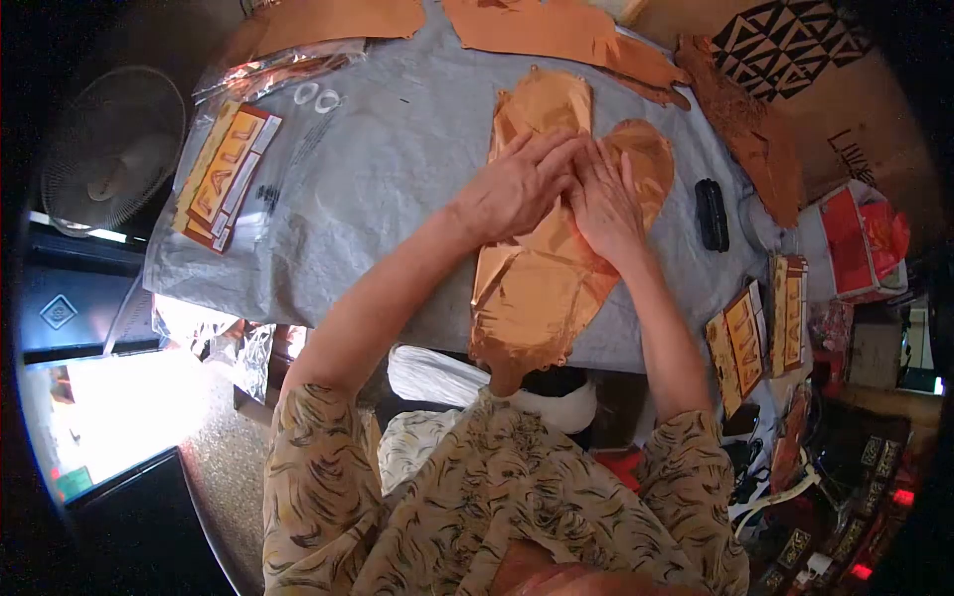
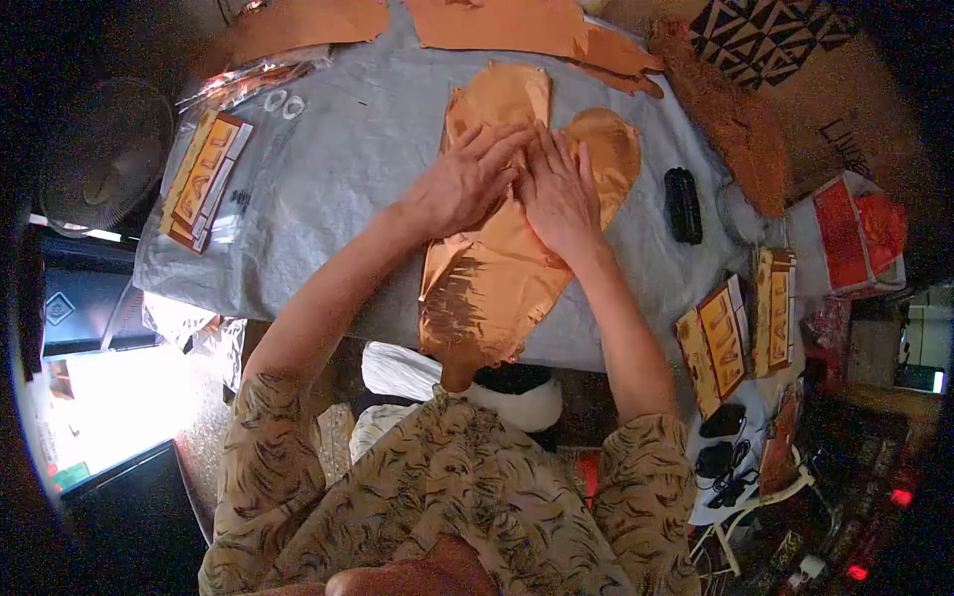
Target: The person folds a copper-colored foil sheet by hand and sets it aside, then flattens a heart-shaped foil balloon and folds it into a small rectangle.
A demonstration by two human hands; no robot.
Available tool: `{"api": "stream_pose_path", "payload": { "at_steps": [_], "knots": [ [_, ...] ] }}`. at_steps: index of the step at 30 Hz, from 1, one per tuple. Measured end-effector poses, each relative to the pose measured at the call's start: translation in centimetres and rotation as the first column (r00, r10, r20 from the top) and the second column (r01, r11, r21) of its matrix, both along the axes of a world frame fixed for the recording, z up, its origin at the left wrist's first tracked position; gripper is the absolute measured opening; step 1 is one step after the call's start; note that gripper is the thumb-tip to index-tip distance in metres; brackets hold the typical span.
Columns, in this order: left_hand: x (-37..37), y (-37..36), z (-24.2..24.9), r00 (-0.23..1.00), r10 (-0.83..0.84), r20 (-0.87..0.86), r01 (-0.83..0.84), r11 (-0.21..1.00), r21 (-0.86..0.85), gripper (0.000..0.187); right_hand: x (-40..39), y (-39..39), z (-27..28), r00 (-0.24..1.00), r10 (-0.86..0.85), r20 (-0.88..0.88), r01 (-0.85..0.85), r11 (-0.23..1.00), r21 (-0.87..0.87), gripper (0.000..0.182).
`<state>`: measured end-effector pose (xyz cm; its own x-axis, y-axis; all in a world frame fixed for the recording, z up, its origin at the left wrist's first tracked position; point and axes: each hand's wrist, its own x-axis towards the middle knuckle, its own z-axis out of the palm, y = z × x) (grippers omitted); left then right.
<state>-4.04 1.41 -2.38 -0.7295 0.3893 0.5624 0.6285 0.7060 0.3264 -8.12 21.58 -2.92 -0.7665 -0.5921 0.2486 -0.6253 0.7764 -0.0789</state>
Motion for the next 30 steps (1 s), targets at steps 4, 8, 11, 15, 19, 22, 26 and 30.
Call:
{"api": "stream_pose_path", "payload": {
  "at_steps": [4,8,11,15,19,22,26,30],
  "knots": [
    [1.0,-2.7,2.1,0.988,-0.037,0.151,0.033,0.999,0.026,0.052,0.2,-0.3,0.2,0.999,-0.031,0.033,0.032,0.999,-0.013,0.061],
    [2.5,-5.2,0.6,0.975,0.217,0.045,-0.184,0.906,-0.380,0.055,0.1,0.0,-0.3,1.000,-0.016,0.010,0.017,0.998,-0.052,0.061],
    [2.7,-5.3,-0.5,0.972,0.231,0.038,-0.202,0.912,-0.358,0.060,0.2,0.0,-0.2,0.999,-0.024,0.041,0.027,0.997,-0.066,0.061],
    [2.4,-5.2,-0.6,0.977,0.211,0.037,-0.183,0.914,-0.363,0.063,0.3,0.1,0.0,0.998,-0.027,0.059,0.032,0.996,-0.084,0.061],
    [2.6,-5.1,-0.4,0.976,0.213,0.054,-0.178,0.911,-0.372,0.059,0.2,0.1,-0.2,0.998,-0.010,0.059,0.014,0.997,-0.079,0.061],
    [2.6,-5.1,-0.3,0.982,0.182,0.042,-0.154,0.916,-0.371,0.057,0.3,0.1,-0.1,0.998,0.007,0.055,-0.004,0.998,-0.067,0.060],
    [2.5,-5.2,0.0,0.991,0.136,-0.012,-0.130,0.918,-0.375,0.056,0.2,0.1,0.1,0.998,0.033,0.058,-0.031,0.999,-0.027,0.057],
    [2.5,-4.9,0.4,0.991,0.122,-0.056,-0.134,0.912,-0.386,0.055,0.3,0.1,0.3,0.997,0.039,0.063,-0.038,0.999,-0.017,0.057]
  ]
}}
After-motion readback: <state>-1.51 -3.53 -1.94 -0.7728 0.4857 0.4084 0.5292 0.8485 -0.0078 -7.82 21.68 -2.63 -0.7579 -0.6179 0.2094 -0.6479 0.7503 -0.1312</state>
